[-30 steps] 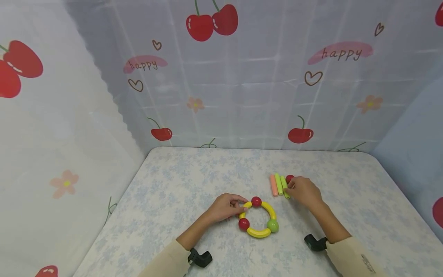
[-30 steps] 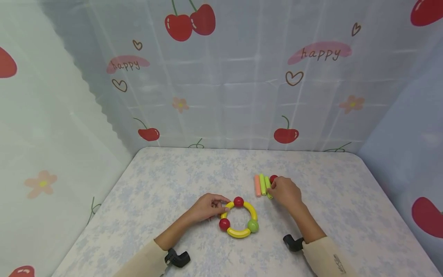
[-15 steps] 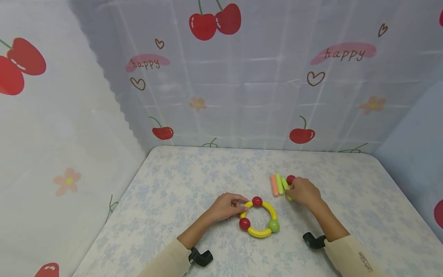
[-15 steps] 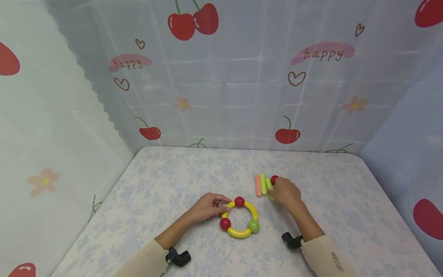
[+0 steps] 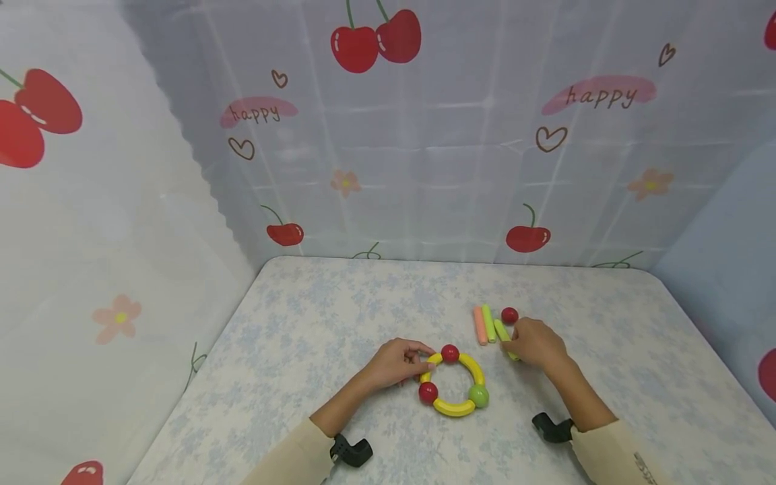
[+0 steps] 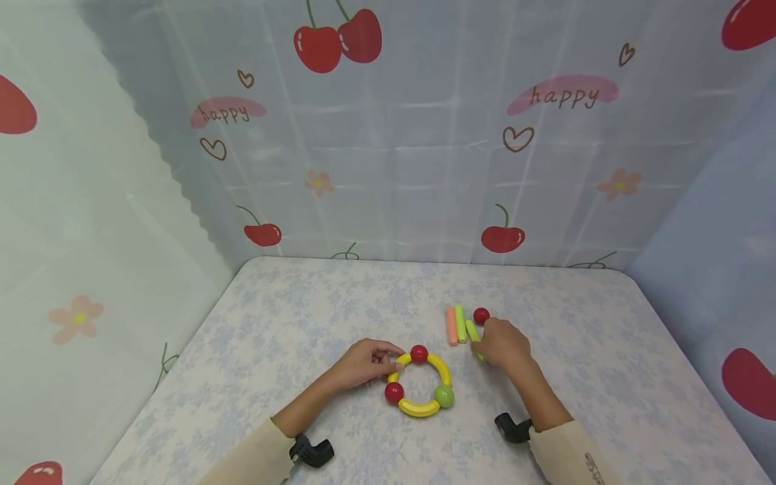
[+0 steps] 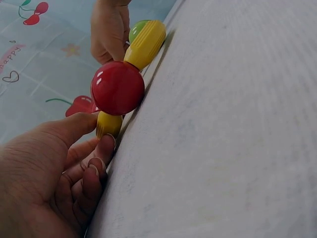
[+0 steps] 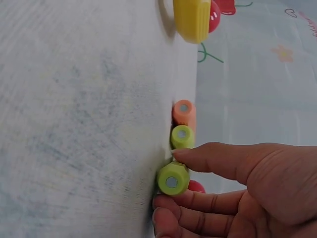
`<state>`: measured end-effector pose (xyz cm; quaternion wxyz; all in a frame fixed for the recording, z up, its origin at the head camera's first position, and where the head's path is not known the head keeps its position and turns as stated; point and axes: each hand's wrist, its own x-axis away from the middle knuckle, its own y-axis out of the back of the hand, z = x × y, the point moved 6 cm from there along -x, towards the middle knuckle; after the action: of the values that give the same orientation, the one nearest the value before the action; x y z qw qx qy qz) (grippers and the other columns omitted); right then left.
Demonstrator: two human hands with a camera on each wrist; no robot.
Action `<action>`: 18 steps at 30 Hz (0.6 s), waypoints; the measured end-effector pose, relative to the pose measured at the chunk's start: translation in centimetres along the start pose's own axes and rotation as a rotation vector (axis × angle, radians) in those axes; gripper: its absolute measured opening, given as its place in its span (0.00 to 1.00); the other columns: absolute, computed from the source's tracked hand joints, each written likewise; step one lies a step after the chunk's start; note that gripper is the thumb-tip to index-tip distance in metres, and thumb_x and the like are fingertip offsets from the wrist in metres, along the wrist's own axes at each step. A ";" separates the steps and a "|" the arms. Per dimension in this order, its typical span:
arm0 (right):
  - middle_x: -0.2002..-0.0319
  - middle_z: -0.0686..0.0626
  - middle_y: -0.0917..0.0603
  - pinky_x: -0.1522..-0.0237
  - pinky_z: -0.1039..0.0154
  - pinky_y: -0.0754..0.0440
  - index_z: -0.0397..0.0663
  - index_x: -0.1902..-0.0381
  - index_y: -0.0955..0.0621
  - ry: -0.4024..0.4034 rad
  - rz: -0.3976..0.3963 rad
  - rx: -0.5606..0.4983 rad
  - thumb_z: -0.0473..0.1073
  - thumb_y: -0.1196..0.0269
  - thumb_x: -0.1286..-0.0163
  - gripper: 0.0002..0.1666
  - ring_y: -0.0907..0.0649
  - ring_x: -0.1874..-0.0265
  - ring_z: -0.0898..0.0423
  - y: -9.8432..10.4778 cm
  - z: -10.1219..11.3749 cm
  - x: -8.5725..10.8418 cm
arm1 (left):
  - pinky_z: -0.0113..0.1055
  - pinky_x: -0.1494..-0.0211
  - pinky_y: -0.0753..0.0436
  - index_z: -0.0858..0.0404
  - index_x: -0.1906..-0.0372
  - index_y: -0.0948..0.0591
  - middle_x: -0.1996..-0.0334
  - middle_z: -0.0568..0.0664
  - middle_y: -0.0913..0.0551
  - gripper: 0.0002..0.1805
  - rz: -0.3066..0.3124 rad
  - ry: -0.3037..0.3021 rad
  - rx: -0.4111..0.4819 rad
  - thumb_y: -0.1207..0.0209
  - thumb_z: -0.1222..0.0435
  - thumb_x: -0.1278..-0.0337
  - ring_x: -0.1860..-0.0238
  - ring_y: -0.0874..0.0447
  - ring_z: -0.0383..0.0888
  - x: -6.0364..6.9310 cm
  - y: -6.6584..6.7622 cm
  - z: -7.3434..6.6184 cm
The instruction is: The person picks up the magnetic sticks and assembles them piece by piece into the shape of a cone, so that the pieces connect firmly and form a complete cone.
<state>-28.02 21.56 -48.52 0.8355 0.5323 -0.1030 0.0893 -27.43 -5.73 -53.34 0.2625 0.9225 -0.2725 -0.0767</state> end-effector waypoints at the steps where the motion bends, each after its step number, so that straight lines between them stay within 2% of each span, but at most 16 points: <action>1: 0.85 0.53 0.31 0.81 0.67 0.35 0.47 0.83 0.24 0.001 -0.001 0.002 0.45 0.31 0.34 0.20 0.30 0.83 0.57 0.1 -0.1 0.0 | 0.30 0.85 0.30 0.53 0.48 0.12 0.80 0.41 0.18 0.15 -0.001 0.002 0.000 0.32 0.53 0.37 0.89 0.32 0.37 0.0 0.0 0.0; 10: 0.86 0.54 0.33 0.81 0.66 0.36 0.49 0.84 0.26 0.046 -0.027 -0.033 0.45 0.31 0.35 0.21 0.31 0.83 0.57 1.0 0.2 0.5 | 0.30 0.85 0.29 0.54 0.48 0.12 0.80 0.41 0.17 0.15 0.001 0.001 0.007 0.32 0.54 0.36 0.89 0.31 0.37 -0.1 -0.1 0.1; 14: 0.80 0.51 0.27 0.78 0.64 0.30 0.43 0.74 0.19 0.084 -0.047 -0.047 0.45 0.30 0.35 0.14 0.27 0.79 0.55 1.3 1.0 0.9 | 0.31 0.85 0.29 0.53 0.47 0.13 0.80 0.41 0.17 0.16 0.002 0.003 0.006 0.32 0.54 0.36 0.89 0.31 0.38 0.0 -0.1 0.2; 18: 0.76 0.50 0.23 0.76 0.62 0.26 0.38 0.65 0.16 0.139 -0.067 -0.070 0.44 0.29 0.35 0.13 0.26 0.76 0.54 1.6 1.9 1.1 | 0.31 0.85 0.29 0.54 0.47 0.13 0.80 0.41 0.17 0.16 0.001 0.007 0.006 0.32 0.54 0.36 0.89 0.31 0.38 0.0 -0.1 0.1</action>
<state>-27.52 20.54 -46.02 0.8613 0.4983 -0.0300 0.0945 -27.44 -5.74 -53.48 0.2605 0.9234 -0.2724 -0.0726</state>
